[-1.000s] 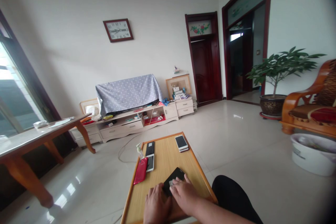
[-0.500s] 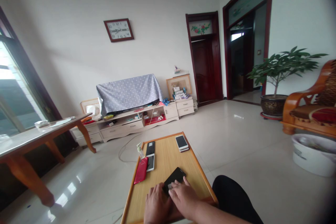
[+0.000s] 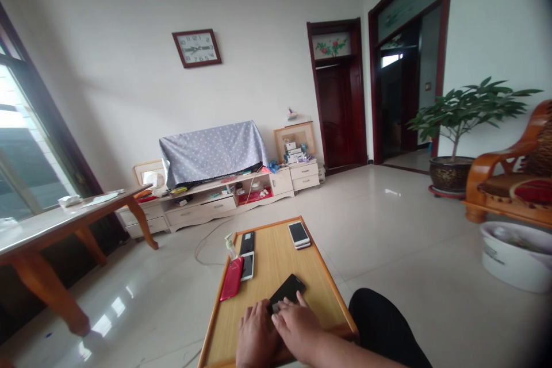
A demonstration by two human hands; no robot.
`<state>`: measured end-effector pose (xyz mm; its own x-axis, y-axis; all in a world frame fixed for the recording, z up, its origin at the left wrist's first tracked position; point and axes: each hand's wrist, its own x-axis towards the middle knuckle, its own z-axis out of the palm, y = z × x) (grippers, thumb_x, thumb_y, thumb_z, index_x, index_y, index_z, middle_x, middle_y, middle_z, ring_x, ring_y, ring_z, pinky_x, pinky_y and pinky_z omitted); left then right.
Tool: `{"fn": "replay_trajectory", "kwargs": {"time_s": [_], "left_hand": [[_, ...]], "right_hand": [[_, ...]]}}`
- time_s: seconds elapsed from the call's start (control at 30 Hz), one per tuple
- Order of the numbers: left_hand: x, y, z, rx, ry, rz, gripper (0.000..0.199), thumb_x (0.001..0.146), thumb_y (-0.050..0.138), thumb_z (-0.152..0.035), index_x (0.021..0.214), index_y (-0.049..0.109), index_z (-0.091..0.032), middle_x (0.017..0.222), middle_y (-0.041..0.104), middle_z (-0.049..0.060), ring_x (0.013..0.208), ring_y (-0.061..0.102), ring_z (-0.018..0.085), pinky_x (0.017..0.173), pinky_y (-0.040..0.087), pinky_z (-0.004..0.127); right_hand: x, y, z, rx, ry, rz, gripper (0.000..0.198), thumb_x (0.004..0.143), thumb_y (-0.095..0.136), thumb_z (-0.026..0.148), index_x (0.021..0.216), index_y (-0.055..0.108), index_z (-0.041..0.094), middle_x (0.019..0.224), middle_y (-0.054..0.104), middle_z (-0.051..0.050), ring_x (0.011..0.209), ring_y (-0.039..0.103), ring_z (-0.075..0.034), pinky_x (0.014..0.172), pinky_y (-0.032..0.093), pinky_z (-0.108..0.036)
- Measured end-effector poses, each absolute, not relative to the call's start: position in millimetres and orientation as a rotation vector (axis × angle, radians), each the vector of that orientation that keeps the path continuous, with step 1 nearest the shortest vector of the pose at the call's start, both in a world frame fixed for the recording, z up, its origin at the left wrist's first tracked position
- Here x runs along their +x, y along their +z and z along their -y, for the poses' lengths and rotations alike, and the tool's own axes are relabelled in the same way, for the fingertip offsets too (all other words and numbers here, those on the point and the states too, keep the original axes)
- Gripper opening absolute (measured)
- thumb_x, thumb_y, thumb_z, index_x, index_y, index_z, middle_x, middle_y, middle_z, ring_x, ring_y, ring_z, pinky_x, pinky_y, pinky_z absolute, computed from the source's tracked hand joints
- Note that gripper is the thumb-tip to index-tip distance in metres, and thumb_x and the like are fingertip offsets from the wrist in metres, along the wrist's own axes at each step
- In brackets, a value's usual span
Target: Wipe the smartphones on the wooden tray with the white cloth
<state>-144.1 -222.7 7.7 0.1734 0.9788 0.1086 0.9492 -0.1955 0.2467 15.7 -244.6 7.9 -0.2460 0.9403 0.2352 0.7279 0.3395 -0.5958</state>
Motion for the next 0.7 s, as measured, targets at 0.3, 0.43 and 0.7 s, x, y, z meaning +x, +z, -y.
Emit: {"fn": "replay_trajectory", "kwargs": {"time_s": [0.3,0.43,0.7], "left_hand": [[-143.1,10.5,222.2,2.319,0.335,-1.905,0.054,0.080,0.056,-0.040,0.131,0.052,-0.026,0.134,0.062,0.005,0.125,0.051,0.023,0.105,0.035,0.033],[-144.0,8.9,222.2,2.320,0.363,-1.894,0.047,0.085,0.051,-0.040,0.130,0.053,-0.026,0.133,0.063,0.005,0.123,0.053,0.022,0.102,0.036,0.033],[-145.3,5.0,222.0,2.314,0.430,-1.886,0.050,0.080,0.058,-0.039,0.128,0.055,-0.025,0.131,0.064,0.006,0.123,0.053,0.023,0.102,0.036,0.033]], "right_hand": [[45.2,17.6,216.3,-1.710,0.420,1.871,0.059,0.105,0.022,0.049,0.125,0.068,0.016,0.131,0.066,-0.015,0.134,0.052,-0.026,0.122,0.012,-0.049],[23.3,12.1,235.1,-1.556,0.466,1.996,0.057,0.105,0.024,0.049,0.130,0.065,0.018,0.133,0.065,-0.013,0.134,0.051,-0.025,0.122,0.015,-0.045],[40.4,18.4,229.2,-1.589,0.497,1.942,0.057,0.106,0.022,0.048,0.126,0.068,0.021,0.130,0.067,-0.010,0.131,0.055,-0.023,0.122,0.014,-0.046]]}}
